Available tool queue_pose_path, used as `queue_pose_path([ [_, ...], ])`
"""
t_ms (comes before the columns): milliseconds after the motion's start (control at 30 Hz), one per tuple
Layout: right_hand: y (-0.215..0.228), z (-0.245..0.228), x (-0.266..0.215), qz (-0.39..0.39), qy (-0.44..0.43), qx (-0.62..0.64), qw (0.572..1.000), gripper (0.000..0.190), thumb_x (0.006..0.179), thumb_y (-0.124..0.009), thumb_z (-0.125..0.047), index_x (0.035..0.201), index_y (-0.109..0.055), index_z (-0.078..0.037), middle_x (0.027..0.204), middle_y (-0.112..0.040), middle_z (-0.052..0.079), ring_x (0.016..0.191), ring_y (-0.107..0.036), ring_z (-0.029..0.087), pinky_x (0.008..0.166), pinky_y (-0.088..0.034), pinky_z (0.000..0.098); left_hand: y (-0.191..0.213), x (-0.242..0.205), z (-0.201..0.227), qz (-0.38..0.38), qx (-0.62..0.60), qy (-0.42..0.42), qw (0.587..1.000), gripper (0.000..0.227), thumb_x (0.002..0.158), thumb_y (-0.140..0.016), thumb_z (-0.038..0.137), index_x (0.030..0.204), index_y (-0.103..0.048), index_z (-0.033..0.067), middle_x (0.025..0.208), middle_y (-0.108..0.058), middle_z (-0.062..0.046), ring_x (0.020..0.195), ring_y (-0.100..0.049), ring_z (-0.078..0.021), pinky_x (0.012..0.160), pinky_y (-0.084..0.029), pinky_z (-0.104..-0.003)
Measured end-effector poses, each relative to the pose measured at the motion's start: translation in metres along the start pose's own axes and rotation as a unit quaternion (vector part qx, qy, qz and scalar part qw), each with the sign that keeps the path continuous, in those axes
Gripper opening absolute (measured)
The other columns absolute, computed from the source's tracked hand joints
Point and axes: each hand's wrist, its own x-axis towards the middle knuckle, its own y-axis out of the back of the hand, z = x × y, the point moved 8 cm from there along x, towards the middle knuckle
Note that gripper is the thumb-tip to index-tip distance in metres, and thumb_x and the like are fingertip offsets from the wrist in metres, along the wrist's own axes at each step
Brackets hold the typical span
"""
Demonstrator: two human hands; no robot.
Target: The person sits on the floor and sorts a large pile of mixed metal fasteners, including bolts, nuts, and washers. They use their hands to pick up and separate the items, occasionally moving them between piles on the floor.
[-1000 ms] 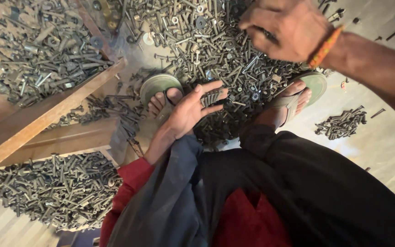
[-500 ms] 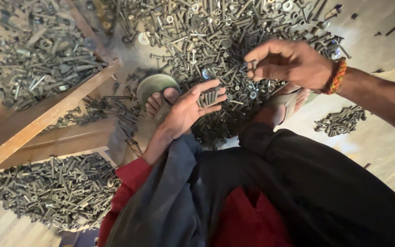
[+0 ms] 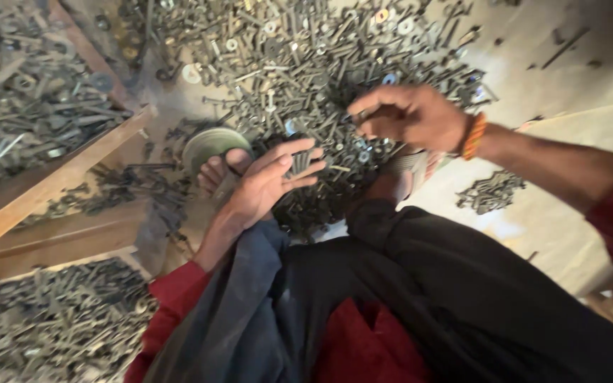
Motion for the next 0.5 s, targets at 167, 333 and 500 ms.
queue_pose_path([
  [167,0.009,-0.008,-0.005,0.085,0.086,-0.240,0.963,0.027,0.094,-0.072,-0.017,0.121,-0.072,-0.012,0.108,-0.079,0.006,0.095,-0.077,0.017,0.081,-0.063,0.0325,-0.004,0.000,0.004,0.008,0.035,0.012,0.999,0.053,0.107,-0.048,0.028,0.152,-0.043,-0.0002,0.150,-0.054,-0.019,0.142,-0.053,-0.0346,0.114,-0.044,-0.047],
  [333,0.003,-0.039,-0.004,0.096,0.192,-0.321,0.922,0.024,0.096,-0.072,-0.017,0.119,-0.073,-0.010,0.110,-0.077,0.011,0.099,-0.074,0.028,0.086,-0.060,0.0391,0.005,0.000,-0.003,-0.009,0.010,-0.007,1.000,0.048,0.110,-0.048,0.027,0.148,-0.048,-0.0024,0.148,-0.055,-0.019,0.143,-0.052,-0.0352,0.118,-0.044,-0.047],
  [500,0.002,-0.075,0.005,0.072,0.188,-0.404,0.893,0.032,0.096,-0.071,-0.021,0.126,-0.069,-0.011,0.124,-0.071,0.011,0.112,-0.070,0.032,0.096,-0.058,0.0413,-0.003,0.000,0.005,-0.023,0.013,-0.012,1.000,0.048,0.109,-0.048,0.028,0.147,-0.050,-0.0015,0.149,-0.055,-0.017,0.143,-0.053,-0.0329,0.118,-0.044,-0.045],
])
